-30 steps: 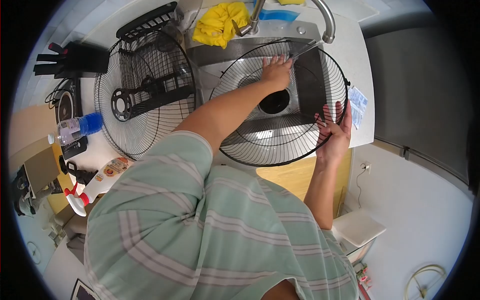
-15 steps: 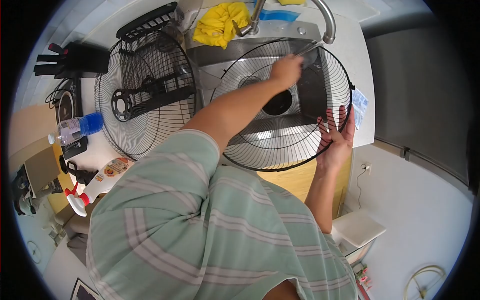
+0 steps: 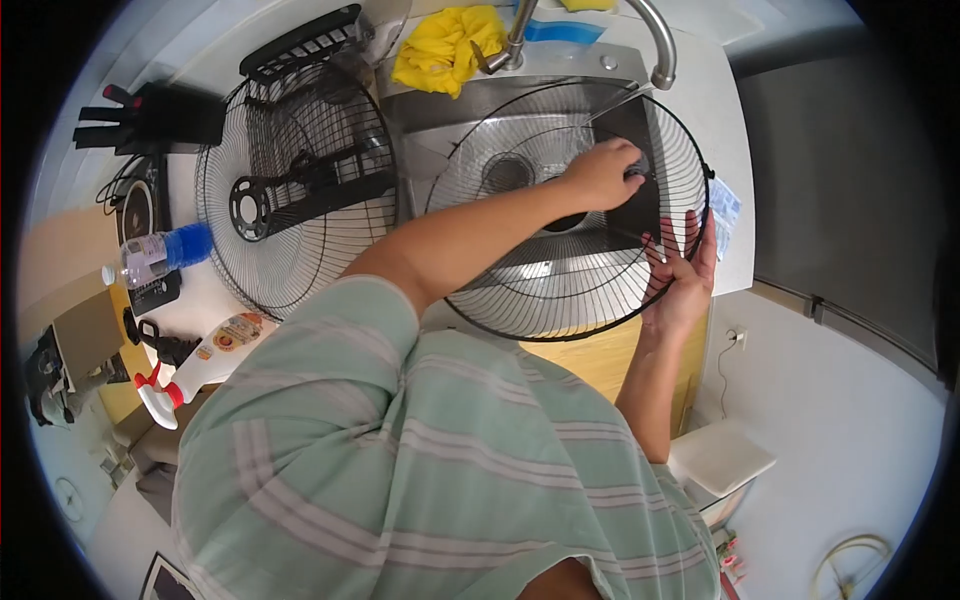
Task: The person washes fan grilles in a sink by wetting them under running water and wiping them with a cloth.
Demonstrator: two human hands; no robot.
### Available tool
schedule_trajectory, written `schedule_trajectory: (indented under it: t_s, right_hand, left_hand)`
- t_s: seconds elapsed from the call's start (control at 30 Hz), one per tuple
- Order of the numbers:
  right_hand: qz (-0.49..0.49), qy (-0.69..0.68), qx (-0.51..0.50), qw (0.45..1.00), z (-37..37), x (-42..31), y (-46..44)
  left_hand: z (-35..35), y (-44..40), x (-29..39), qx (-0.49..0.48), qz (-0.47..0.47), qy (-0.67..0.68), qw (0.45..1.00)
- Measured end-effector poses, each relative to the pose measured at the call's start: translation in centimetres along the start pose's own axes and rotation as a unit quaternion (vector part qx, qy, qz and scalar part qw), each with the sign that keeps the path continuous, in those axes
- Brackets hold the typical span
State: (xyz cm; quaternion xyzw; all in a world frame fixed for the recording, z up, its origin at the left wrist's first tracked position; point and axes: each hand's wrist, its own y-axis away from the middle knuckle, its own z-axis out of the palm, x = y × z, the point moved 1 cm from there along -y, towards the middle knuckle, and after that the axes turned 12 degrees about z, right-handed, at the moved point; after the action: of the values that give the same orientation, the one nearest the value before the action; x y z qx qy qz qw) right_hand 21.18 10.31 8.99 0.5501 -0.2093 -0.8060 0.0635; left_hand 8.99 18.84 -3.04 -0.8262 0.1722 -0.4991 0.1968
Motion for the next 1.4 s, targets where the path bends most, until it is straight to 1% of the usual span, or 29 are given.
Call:
schedule_trajectory:
  t_s: [0.1,0.17,0.23,0.33,0.37,0.47,0.57,0.67,0.77,0.8,0.83,0.93,0.97,1.03,1.07,1.1,1.13,1.17,1.2,1.3,1.4]
  right_hand:
    - [-0.012,-0.003,-0.008,1.0,-0.1,-0.1,0.1]
    - [-0.015,-0.011,-0.016,1.0,-0.2,-0.4,0.6]
    - [-0.007,-0.023,-0.014,1.0,-0.4,-0.4,0.9]
    - [0.003,-0.033,-0.005,0.999,-0.7,-0.3,0.9]
    - [0.007,-0.036,-0.001,0.999,-0.8,-0.1,0.9]
    - [-0.024,-0.018,-0.008,1.0,-0.4,-0.2,0.6]
    - [-0.009,-0.026,-0.006,1.0,-0.7,-0.7,0.3]
    - [0.004,-0.022,-0.004,1.0,-0.8,-1.0,0.8]
    - [-0.003,-0.013,0.0,1.0,-0.1,-1.1,1.9]
    - [-0.007,-0.012,0.002,1.0,0.0,-1.1,2.2]
    - [-0.014,-0.012,0.008,1.0,0.1,-1.0,2.2]
    - [-0.037,-0.032,0.017,0.999,-0.3,-0.8,2.2]
    - [-0.045,-0.034,0.017,0.998,-0.6,-0.7,2.0]
    - [-0.063,-0.012,0.019,0.998,-0.8,-0.8,2.0]
    - [-0.071,0.001,0.018,0.997,-0.8,-0.9,2.1]
    - [-0.072,0.011,0.006,0.997,-0.9,-1.1,2.2]
    - [-0.062,-0.011,0.005,0.998,-1.0,-1.3,2.5]
    - [-0.052,-0.033,0.003,0.998,-1.0,-1.6,2.7]
    - [-0.042,-0.054,0.0,0.998,-1.1,-1.8,2.9]
    - [-0.046,-0.087,0.003,0.995,-1.4,-1.4,3.1]
    - [-0.076,-0.029,0.024,0.996,-1.2,-1.3,2.8]
  left_hand:
    - [-0.2,0.7,-1.9,-0.053,-0.049,-0.016,0.997]
    - [-0.5,1.3,-5.9,-0.029,-0.093,-0.142,0.985]
    - [-2.0,1.7,-8.9,-0.054,-0.131,-0.27,0.952]
    - [-3.4,1.7,-10.8,-0.087,-0.267,-0.238,0.93]
    - [-3.2,1.5,-11.0,-0.104,-0.234,-0.188,0.948]
    - [-3.5,0.5,-6.0,-0.267,-0.261,-0.046,0.927]
    - [-3.5,1.2,-3.7,-0.243,-0.225,-0.091,0.939]
    - [-2.7,0.2,-7.3,-0.12,-0.162,-0.102,0.974]
    - [-2.3,-2.0,-11.4,-0.01,-0.185,-0.159,0.97]
    - [-2.9,-2.5,-11.1,0.021,-0.192,-0.173,0.966]
    - [-3.0,-2.8,-10.7,-0.009,-0.231,-0.144,0.962]
    - [-2.2,-2.4,-7.1,-0.113,-0.269,-0.06,0.955]
    - [-0.9,-1.2,-6.7,-0.131,-0.243,-0.049,0.96]
    - [-0.7,-0.1,-6.4,-0.148,-0.206,-0.032,0.967]
    - [-0.8,0.3,-6.4,-0.154,-0.188,-0.024,0.97]
    - [-0.5,0.9,-7.8,-0.041,-0.136,-0.052,0.989]
    - [-1.7,0.1,-8.7,-0.073,-0.174,-0.08,0.979]
    - [-2.4,-0.2,-10.3,-0.048,-0.187,-0.112,0.975]
    - [-3.2,-0.5,-10.5,-0.022,-0.199,-0.146,0.969]
    - [-3.5,0.1,-8.4,-0.071,-0.206,-0.173,0.96]
    - [-2.4,2.3,-4.7,-0.109,-0.198,-0.09,0.97]
